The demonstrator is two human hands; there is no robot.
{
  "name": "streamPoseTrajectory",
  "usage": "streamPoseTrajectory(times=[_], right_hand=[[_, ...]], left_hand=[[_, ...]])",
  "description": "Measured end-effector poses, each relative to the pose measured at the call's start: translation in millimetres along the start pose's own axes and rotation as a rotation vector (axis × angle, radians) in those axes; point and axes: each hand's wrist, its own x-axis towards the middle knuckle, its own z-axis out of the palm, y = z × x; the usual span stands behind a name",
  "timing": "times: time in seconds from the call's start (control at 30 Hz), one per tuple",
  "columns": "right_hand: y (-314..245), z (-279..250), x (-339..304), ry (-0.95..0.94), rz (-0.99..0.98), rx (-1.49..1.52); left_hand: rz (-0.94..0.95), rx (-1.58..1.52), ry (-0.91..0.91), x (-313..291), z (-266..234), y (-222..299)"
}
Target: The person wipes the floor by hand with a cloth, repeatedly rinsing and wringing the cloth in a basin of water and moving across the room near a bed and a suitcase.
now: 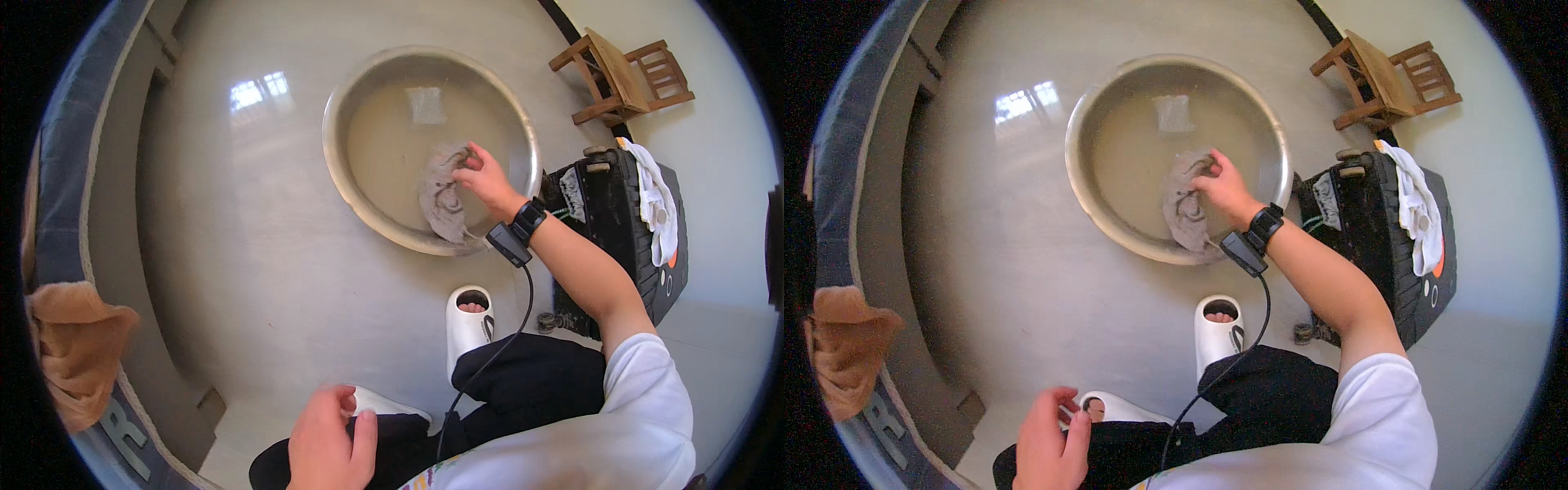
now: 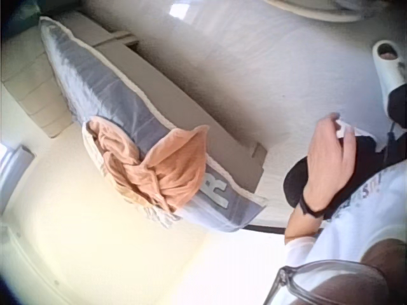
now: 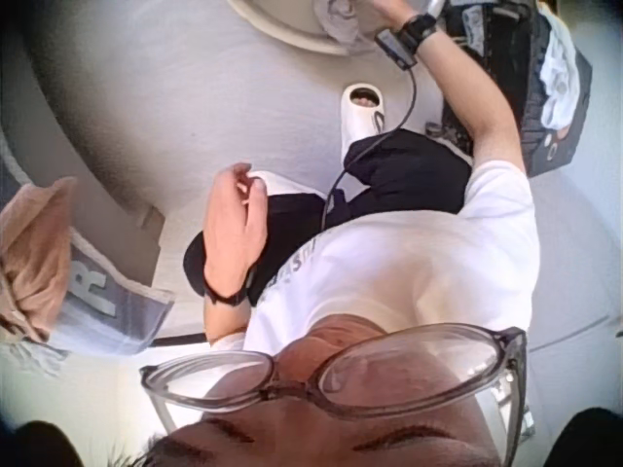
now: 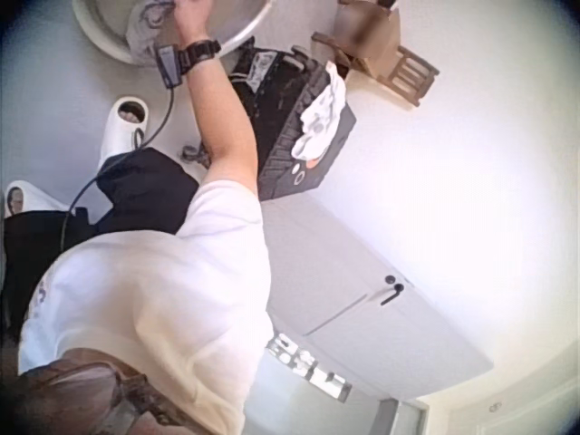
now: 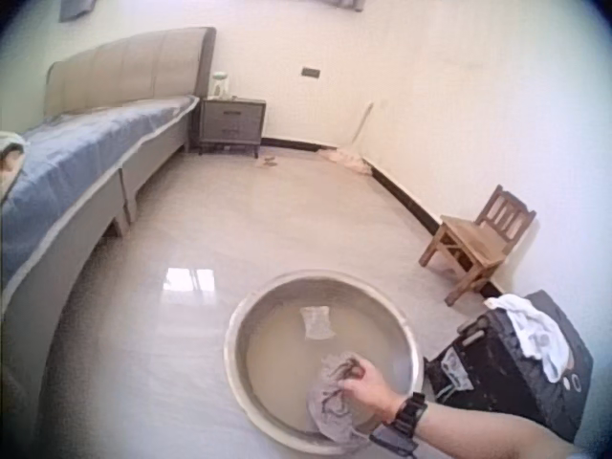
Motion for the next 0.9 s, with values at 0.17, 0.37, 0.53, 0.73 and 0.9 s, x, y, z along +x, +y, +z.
streamPoseTrajectory(times=[0.17,0.37,0.53,0.73,0.9], right_hand=[[-21,-36,6,-0.168,-0.017,-0.228],[-32,-37,6,-0.400,-0.269,-0.686],[-12,-8,17,-0.531,-0.495,-0.877],[-5,21,32,-0.757,-0.257,-1.259],[-5,7,32,-0.618,-0.559,-1.361]], left_hand=[[0.302,-0.058,0.008,-33,-15,28],[0.361,0.004,0.035,-38,-8,35],[0.227,-0.181,-0.072,-35,-1,34],[0.248,-0.140,-0.131,-36,3,31],[0.222,-0.130,-0.111,-35,-1,27]])
